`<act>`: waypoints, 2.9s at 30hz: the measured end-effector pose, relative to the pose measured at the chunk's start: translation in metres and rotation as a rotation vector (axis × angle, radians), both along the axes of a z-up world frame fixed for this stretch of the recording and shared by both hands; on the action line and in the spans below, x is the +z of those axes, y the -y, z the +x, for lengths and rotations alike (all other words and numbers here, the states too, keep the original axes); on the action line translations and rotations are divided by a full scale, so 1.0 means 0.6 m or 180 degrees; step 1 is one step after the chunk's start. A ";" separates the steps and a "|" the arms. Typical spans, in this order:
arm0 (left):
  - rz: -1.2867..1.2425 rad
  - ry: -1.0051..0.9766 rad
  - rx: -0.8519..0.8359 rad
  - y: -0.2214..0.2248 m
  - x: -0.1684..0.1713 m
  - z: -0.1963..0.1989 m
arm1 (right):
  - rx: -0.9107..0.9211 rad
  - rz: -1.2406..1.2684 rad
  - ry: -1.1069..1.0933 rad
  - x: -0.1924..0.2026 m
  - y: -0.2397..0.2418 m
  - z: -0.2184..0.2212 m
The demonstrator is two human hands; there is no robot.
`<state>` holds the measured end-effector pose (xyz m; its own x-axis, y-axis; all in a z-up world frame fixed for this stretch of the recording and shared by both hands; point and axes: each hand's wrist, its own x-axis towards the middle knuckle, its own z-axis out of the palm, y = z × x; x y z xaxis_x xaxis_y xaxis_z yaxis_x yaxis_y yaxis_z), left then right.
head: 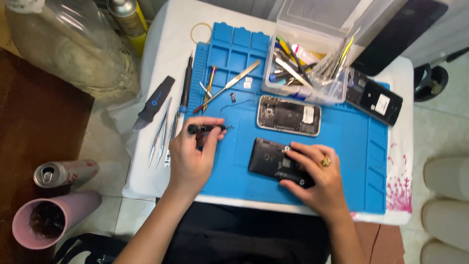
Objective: Disassembling a mobile phone by removing screws from the internal frame and prying the components apart.
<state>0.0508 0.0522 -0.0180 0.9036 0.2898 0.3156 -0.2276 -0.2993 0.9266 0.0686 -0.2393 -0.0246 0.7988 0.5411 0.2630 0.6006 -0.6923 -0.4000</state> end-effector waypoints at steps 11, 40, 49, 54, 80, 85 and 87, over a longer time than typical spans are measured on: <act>-0.0352 0.0389 -0.0006 0.014 -0.010 -0.004 | 0.0086 0.0195 0.0238 -0.001 0.011 -0.003; -0.1330 -0.0739 -0.0467 0.110 -0.009 -0.009 | 0.0052 0.1466 0.0030 0.012 -0.073 0.006; -0.1230 -0.0865 -0.0462 0.105 -0.009 -0.012 | -0.0006 0.1250 -0.0046 0.003 -0.076 0.005; -0.1152 -0.0821 -0.0523 0.104 -0.009 -0.011 | -0.0005 0.1242 -0.0045 0.003 -0.077 0.006; -0.0949 -0.0938 -0.0361 0.109 -0.010 -0.008 | -0.0009 0.1237 -0.0064 -0.003 -0.074 0.010; -0.0313 -0.0636 -0.0276 0.115 -0.001 -0.019 | 0.0066 0.1254 0.0018 -0.007 -0.072 0.005; -0.0068 -0.0335 -0.0289 0.111 0.002 -0.014 | 0.0055 0.1203 0.0064 -0.003 -0.073 0.010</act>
